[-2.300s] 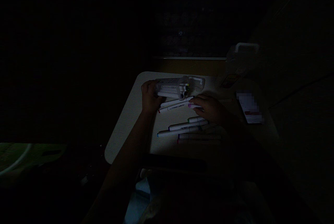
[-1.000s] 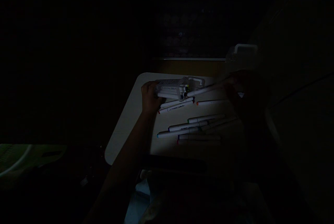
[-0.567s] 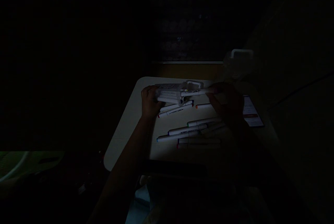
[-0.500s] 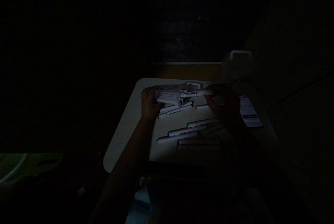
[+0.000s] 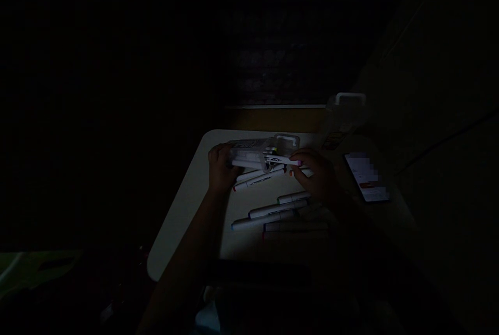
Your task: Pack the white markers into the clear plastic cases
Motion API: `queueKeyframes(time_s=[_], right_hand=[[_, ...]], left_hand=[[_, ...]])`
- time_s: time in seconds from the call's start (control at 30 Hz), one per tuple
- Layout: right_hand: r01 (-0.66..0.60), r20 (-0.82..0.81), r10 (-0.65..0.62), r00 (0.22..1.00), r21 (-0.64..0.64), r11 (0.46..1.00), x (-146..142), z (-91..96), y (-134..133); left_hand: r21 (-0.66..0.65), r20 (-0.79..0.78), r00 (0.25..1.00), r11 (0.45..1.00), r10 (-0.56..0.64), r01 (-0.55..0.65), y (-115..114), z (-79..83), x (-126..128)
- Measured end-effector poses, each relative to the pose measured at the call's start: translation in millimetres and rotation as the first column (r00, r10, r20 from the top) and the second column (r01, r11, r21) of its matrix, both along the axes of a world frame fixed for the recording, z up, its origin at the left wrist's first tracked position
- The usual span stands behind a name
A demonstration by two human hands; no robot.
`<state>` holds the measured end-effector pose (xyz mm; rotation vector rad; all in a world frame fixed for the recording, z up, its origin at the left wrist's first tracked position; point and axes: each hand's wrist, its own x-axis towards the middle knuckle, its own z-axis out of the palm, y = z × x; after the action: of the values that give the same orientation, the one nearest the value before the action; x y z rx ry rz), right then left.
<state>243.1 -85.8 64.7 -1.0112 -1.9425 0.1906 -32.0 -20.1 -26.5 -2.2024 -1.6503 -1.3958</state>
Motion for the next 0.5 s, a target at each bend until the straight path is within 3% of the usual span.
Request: queueKeyframes(time_s=[0.27, 0.5], right_hand=[[-0.015, 0.027, 0.018, 0.999, -0.098, 0.995, -0.2, -4.9, 2.0], [-0.04, 0.009, 0.041, 0.999, -0.101, 0.994, 1.3, -7.9, 4.3]], left_hand=[[-0.002, 0.002, 1.0, 1.0, -0.007, 0.007, -0.3, 1.1, -0.1], [0.015, 0.006, 1.0, 0.999, -0.029, 0.029, 1.2, -1.9, -1.6]])
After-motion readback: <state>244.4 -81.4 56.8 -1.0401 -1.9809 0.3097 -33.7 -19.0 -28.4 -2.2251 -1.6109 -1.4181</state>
